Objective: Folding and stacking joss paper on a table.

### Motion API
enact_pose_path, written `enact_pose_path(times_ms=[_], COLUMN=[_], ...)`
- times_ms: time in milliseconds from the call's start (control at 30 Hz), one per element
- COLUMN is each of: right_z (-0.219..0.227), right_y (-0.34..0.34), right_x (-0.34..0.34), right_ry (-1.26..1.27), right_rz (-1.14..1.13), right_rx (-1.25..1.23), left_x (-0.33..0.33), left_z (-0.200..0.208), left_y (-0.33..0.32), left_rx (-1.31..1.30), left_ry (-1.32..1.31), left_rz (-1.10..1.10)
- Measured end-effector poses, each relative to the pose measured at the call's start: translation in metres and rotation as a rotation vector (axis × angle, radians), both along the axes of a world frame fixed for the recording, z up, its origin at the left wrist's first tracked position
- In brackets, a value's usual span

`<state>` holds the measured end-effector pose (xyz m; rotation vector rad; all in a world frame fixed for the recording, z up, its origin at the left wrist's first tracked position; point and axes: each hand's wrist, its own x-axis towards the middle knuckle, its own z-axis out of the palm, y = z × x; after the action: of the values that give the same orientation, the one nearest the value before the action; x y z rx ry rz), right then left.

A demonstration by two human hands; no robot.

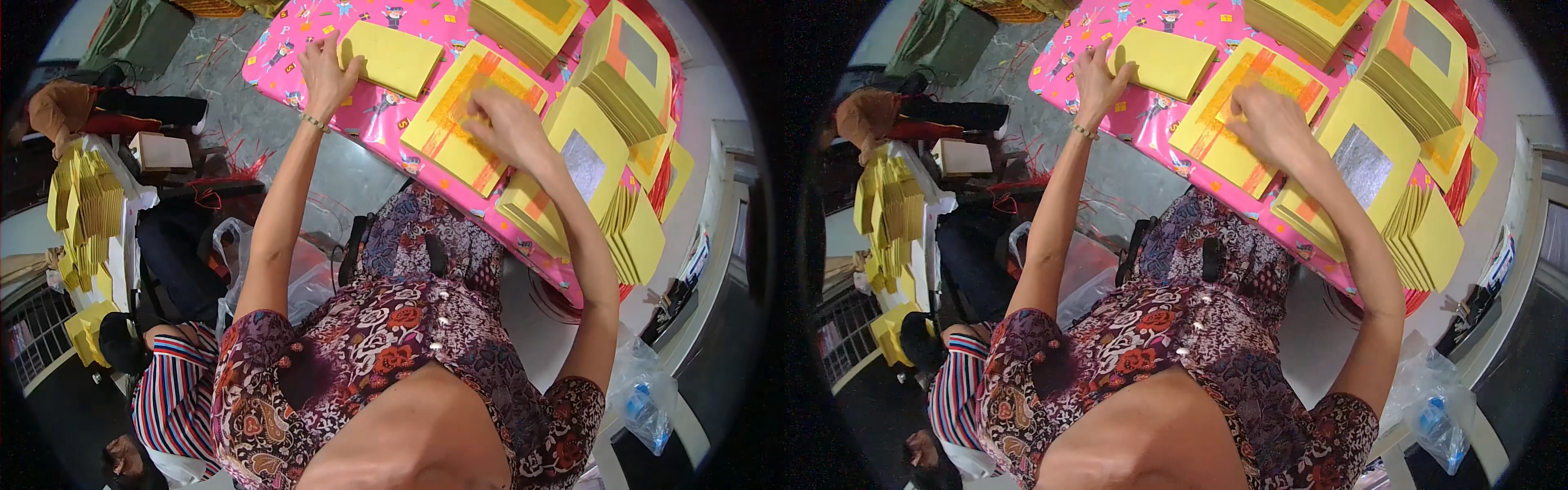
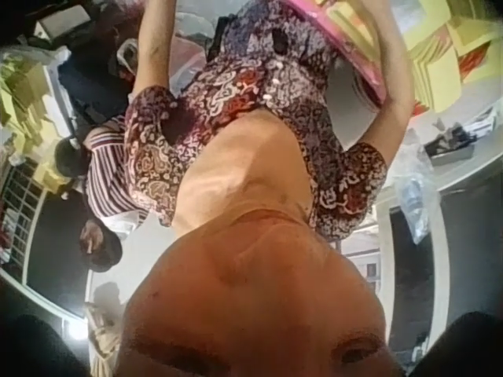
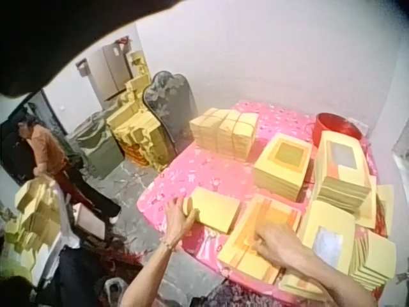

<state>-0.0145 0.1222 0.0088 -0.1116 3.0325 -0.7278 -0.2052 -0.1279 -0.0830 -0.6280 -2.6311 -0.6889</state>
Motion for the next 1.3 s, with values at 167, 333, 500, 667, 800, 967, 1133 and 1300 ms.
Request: enact_pose_path(times_ms=[167, 333, 500, 667, 800, 967, 1133, 1300], right_z=[0.002, -0.021, -0.021, -0.011, -0.006, -0.006, -0.005, -0.012], right_y=[-0.018, -0.033, -0.029, -0.017, -0.007, 0.001, -0.009, -0.020], right_x=[0.057, 0.075, 0.075, 0.069, 0.065, 0.059, 0.064, 0.065], right_ry=[-0.152, 0.014, 0.045, -0.005, -0.102, -0.216, -0.132, -0.053], right_rz=[0.050, 0.066, 0.060, 0.009, -0.033, -0.026, 0.041, 0.085], right_rx=[0.091, 0.270, 0.198, 0.013, -0.099, -0.100, -0.032, 0.131], left_x=[0.040, 0.098, 0.119, 0.119, 0.118, 0.115, 0.114, 0.109], left_z=[0.031, 0.047, 0.039, 0.029, 0.029, 0.031, 0.033, 0.035], left_y=[0.012, 0.022, 0.016, 0.014, 0.012, 0.014, 0.016, 0.018], left_rx=[0.207, 0.220, 0.046, 0.068, 0.112, 0.099, 0.074, 0.066], left_ry=[-0.026, -0.567, -0.398, -0.359, -0.391, -0.394, -0.366, -0.377], left_rz=[-0.314, -0.660, -0.847, -0.817, -0.824, -0.818, -0.793, -0.803])
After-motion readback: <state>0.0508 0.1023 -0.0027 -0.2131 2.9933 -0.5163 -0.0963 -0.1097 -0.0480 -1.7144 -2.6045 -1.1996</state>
